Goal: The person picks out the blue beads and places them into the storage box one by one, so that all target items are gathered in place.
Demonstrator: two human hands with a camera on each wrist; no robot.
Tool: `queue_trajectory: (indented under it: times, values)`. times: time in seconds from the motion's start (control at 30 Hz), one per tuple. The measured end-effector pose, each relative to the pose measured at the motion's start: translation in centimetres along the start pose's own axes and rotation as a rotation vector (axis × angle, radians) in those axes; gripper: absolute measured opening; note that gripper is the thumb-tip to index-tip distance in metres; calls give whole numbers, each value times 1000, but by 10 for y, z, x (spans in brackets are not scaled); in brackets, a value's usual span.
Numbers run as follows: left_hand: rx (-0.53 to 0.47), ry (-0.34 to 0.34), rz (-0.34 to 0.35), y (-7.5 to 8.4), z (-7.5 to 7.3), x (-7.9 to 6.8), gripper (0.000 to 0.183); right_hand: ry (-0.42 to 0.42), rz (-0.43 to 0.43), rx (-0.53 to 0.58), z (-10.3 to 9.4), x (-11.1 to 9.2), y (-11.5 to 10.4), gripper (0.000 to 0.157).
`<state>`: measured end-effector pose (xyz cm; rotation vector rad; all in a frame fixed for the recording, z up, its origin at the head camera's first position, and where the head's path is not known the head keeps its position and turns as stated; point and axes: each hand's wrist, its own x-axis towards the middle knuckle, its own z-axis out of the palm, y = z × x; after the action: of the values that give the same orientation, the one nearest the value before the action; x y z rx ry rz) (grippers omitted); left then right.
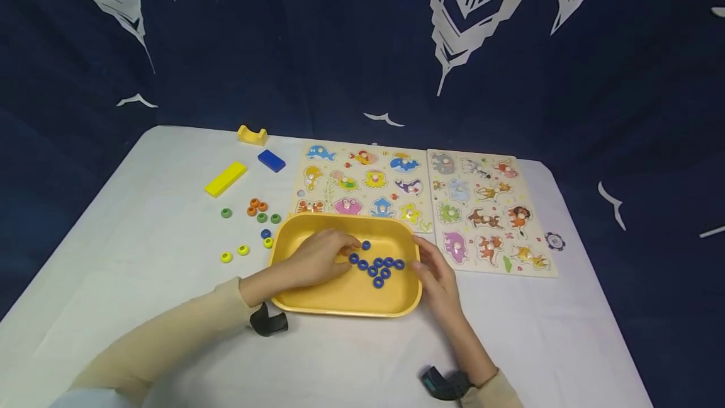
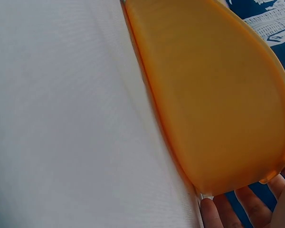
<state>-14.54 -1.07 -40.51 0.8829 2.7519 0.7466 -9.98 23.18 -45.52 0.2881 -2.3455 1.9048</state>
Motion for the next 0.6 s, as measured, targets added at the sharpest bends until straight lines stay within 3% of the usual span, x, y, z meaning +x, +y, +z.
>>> queue_trajectory:
  times: [0.07,0.17,0.37,0.47,0.6]
  values:
    - [-27,47,27,5,-8,-13,36,0,-4,0,2,0,0,39]
    - [-88,179,38,5,-25,-35,36,3,-8,1,3,0,-1,39]
    - [-241,487,-18,-29,-57,-69,35,13,-11,-9,3,0,-4,39]
    - [-258,549,-76,-50,-65,-79,37,17,-6,-6,2,-1,-4,39]
    - [-237,574,-149,-72,-67,-84,40,25,-2,5,3,-1,-3,38]
